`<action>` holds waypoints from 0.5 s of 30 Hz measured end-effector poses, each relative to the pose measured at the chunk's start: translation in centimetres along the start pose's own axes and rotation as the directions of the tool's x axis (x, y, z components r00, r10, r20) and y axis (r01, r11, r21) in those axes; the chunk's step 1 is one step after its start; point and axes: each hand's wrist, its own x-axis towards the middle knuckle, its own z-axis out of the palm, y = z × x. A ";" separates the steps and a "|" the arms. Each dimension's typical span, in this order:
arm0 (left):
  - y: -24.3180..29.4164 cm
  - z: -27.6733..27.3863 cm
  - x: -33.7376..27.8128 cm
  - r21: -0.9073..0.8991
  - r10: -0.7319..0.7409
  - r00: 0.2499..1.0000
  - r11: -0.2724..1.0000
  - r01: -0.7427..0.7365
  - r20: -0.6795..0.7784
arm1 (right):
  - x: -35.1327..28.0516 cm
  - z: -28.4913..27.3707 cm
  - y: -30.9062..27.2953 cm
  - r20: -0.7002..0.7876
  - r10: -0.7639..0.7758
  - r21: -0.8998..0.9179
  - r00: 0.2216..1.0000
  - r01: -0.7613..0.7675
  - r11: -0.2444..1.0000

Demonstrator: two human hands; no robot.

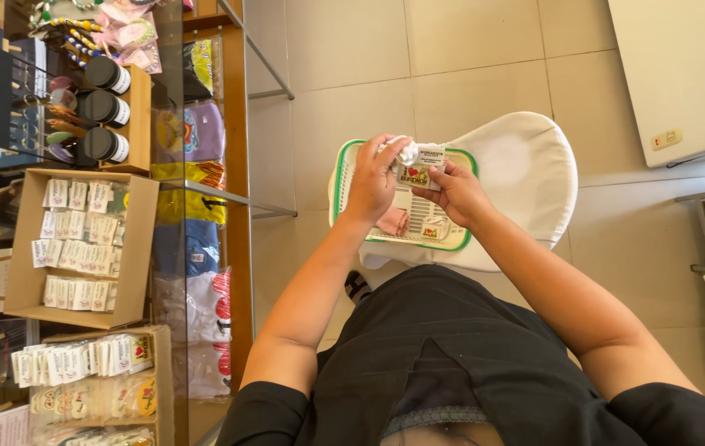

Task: Sorting and organizing small merchandise packets on display shelves in a store.

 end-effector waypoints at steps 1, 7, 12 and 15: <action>0.1 0.8 -0.2 -0.001 -0.002 1.000 1.000 0.002 -0.002 | 0.0 -0.5 -0.5 0.000 0.002 -0.003 1.000 -0.002 1.000; 0.2 5.7 -0.9 -0.574 -0.589 0.807 0.644 0.506 0.051 | -0.7 -3.2 -3.7 -0.034 -0.044 -0.083 0.998 0.041 0.996; -1.4 11.0 -2.1 -0.807 -0.640 0.694 0.190 0.560 0.330 | -0.7 -4.5 -4.2 -0.088 -0.111 -0.206 0.990 0.090 0.974; -1.4 13.8 -2.7 -0.822 -0.595 0.691 0.087 0.563 0.410 | -0.9 -3.8 -3.8 -0.167 -0.158 -0.234 0.973 0.117 0.965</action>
